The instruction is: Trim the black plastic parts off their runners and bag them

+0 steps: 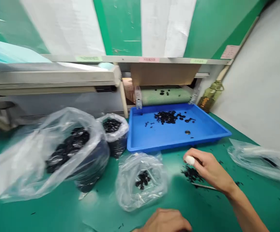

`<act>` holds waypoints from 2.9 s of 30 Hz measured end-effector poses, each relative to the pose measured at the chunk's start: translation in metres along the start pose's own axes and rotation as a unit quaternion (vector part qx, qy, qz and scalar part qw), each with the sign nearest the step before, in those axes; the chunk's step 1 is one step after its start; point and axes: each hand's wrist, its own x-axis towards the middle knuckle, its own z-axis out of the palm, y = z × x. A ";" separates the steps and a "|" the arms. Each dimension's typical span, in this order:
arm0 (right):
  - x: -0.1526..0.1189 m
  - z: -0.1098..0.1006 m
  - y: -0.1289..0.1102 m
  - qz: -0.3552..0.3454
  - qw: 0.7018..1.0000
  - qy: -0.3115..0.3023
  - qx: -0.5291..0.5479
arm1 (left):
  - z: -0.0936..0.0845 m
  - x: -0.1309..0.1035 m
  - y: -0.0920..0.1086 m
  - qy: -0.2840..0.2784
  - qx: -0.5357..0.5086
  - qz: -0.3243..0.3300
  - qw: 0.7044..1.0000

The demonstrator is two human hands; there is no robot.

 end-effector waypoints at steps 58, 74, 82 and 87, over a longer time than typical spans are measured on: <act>-0.116 0.029 0.051 0.001 0.966 0.152 -0.208 | 0.020 0.115 -0.009 0.137 -0.372 -0.365 0.842; -0.109 0.042 0.044 0.012 0.949 0.180 -0.259 | 0.025 0.113 -0.008 0.170 -0.262 -0.323 0.893; -0.098 0.026 0.056 0.167 0.979 0.085 -0.083 | 0.027 0.110 -0.006 0.188 -0.222 -0.336 0.896; -0.082 0.027 0.066 0.153 0.968 0.084 -0.181 | 0.027 0.110 -0.006 0.188 -0.278 -0.340 0.878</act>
